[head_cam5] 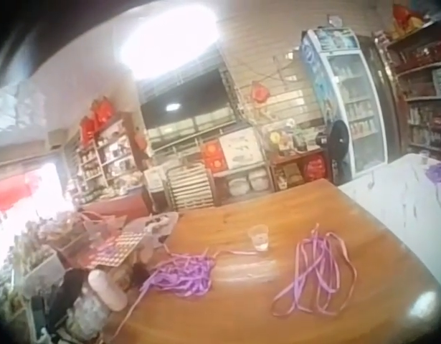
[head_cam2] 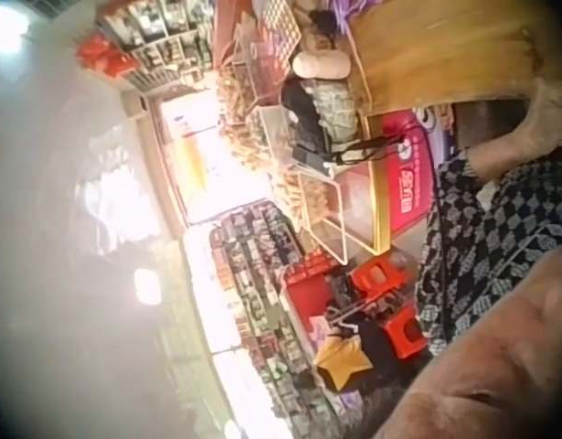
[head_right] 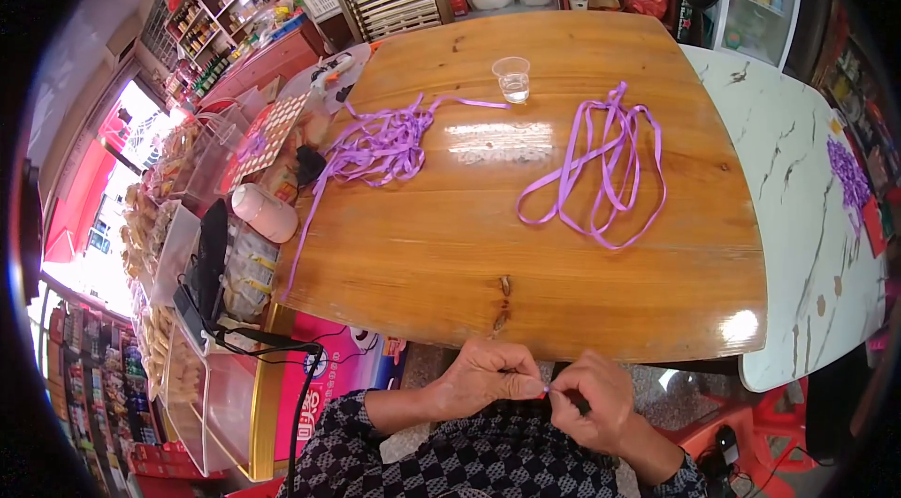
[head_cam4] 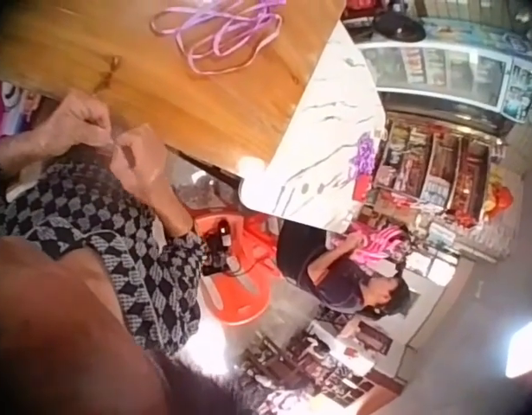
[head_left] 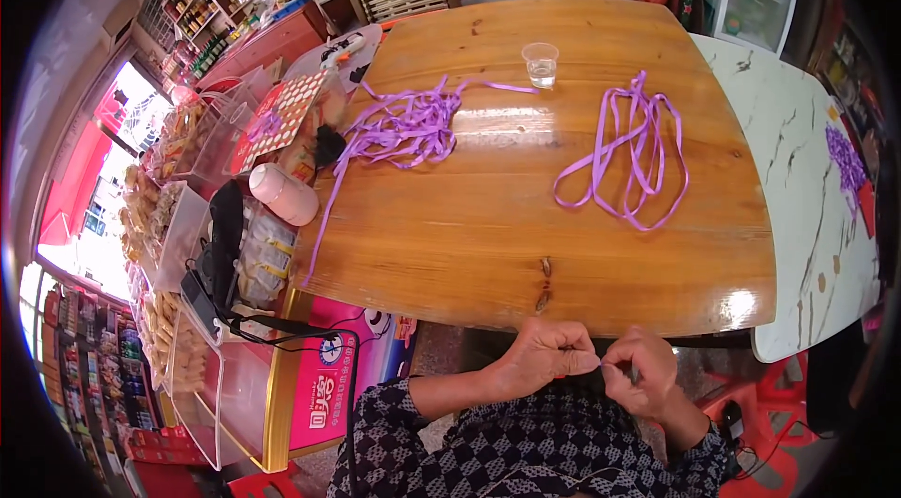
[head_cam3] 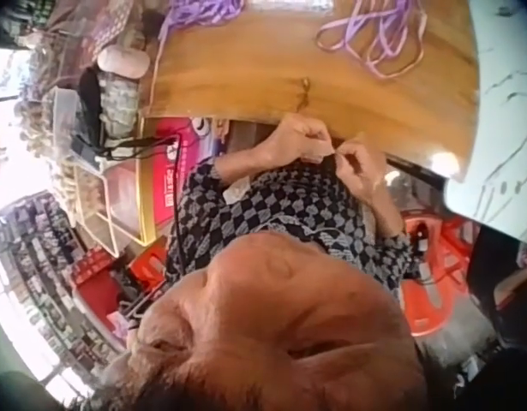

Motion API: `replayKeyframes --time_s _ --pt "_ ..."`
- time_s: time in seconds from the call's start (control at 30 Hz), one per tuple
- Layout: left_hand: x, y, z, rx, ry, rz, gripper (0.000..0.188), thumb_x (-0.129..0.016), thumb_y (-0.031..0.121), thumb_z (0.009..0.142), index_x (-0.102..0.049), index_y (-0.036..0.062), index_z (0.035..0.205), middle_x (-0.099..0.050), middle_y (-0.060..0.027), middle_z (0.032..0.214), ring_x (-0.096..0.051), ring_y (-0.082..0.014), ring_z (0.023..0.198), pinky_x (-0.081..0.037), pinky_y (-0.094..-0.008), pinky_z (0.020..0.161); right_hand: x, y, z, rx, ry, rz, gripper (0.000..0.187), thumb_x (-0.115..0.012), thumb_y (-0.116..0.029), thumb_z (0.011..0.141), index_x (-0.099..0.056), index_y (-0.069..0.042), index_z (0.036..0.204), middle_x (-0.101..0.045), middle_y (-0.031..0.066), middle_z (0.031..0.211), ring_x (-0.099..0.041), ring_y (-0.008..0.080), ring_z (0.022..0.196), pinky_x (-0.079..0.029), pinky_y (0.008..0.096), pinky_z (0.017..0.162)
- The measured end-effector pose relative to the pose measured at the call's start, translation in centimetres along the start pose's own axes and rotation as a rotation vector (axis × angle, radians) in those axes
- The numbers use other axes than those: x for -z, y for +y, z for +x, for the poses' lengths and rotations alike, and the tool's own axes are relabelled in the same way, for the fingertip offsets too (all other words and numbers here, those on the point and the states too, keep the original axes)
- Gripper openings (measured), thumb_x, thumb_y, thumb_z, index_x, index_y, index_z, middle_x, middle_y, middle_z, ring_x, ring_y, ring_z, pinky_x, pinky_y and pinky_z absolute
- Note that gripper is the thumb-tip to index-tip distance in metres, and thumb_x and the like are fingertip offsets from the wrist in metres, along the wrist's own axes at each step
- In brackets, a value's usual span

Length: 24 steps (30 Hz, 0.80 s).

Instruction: The person ties knots in purple ribbons by hand, repeatedly looping and pulling the material to create a series of small shapes. After finishing a section, they pull the ribbon taut across the wooden table and continue the process.

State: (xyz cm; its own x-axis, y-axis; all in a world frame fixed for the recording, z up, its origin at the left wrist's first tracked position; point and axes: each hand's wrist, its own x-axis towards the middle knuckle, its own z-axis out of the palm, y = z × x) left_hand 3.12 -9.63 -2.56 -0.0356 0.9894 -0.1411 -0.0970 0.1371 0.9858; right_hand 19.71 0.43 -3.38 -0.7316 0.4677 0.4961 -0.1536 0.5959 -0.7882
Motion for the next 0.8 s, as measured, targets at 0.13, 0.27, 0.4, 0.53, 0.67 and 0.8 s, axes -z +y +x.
replayKeyframes --time_s 0.13,0.27,0.4,0.53,0.67,0.8 --pt "1.0 -0.2 -1.0 0.098 -0.076 0.014 0.014 -0.063 0.012 0.083 -0.061 -0.0011 0.078 -0.059 0.0008 0.070 -0.051 -0.0042 0.067 -0.042 -0.0197 0.061 0.1 -0.1 -0.2 0.131 -0.004 -0.094 0.018 -0.061 0.007 0.062 -0.052 -0.006 0.068 -0.052 0.0070 0.062 -0.047 0.0211 0.048 -0.035 0.0299 0.042" --pt "3.3 1.3 -1.5 0.003 0.361 -0.162 0.015 -0.057 0.010 0.086 -0.057 0.0010 0.074 -0.055 0.0016 0.068 -0.047 -0.0029 0.064 -0.040 -0.0179 0.059 2.7 0.7 -0.9 -0.170 0.051 0.025 0.012 -0.061 0.001 0.068 -0.056 -0.004 0.077 -0.054 0.0068 0.068 -0.050 0.0190 0.057 -0.040 0.0305 0.052" --pt "-1.5 3.2 -0.1 -0.053 0.248 -0.342 0.014 -0.057 0.017 0.088 -0.056 0.0026 0.088 -0.049 0.0036 0.063 -0.043 -0.0037 0.056 -0.038 -0.0190 0.055 -1.3 -0.5 0.9 -0.283 0.074 0.271 0.021 -0.059 -0.002 0.078 -0.055 0.001 0.099 -0.056 0.0095 0.094 -0.056 0.0143 0.078 -0.044 0.0264 0.067" --pt "-0.3 5.8 1.1 -0.144 0.274 -0.643 0.013 -0.053 0.019 0.089 -0.053 0.0063 0.087 -0.040 0.0037 0.054 -0.037 -0.0064 0.046 -0.032 -0.0219 0.047 -2.8 -2.1 1.8 -0.536 -0.233 0.983 0.029 -0.059 -0.006 0.083 -0.053 0.005 0.109 -0.059 0.0120 0.096 -0.059 0.0130 0.082 -0.047 0.0249 0.070" --pt "8.5 5.9 1.9 -0.374 0.432 -0.705 0.006 -0.051 0.010 0.084 -0.047 0.0076 0.080 -0.033 0.0069 0.054 -0.028 -0.0040 0.042 -0.022 -0.0200 0.039 0.9 -1.0 2.2 -0.738 -0.106 0.543 0.017 -0.057 -0.003 0.081 -0.060 0.003 0.097 -0.062 0.0058 0.070 -0.059 0.0113 0.066 -0.046 0.0236 0.059" --pt "18.5 4.1 -0.4 -0.384 0.411 -0.730 0.010 -0.044 0.011 0.091 -0.051 0.0049 0.092 -0.026 0.0070 0.053 -0.022 -0.0042 0.042 -0.019 -0.0201 0.042 3.7 0.3 2.4 -0.650 -0.051 0.258 0.015 -0.059 -0.004 0.079 -0.062 0.003 0.091 -0.061 0.0038 0.072 -0.057 0.0088 0.065 -0.045 0.0216 0.058"
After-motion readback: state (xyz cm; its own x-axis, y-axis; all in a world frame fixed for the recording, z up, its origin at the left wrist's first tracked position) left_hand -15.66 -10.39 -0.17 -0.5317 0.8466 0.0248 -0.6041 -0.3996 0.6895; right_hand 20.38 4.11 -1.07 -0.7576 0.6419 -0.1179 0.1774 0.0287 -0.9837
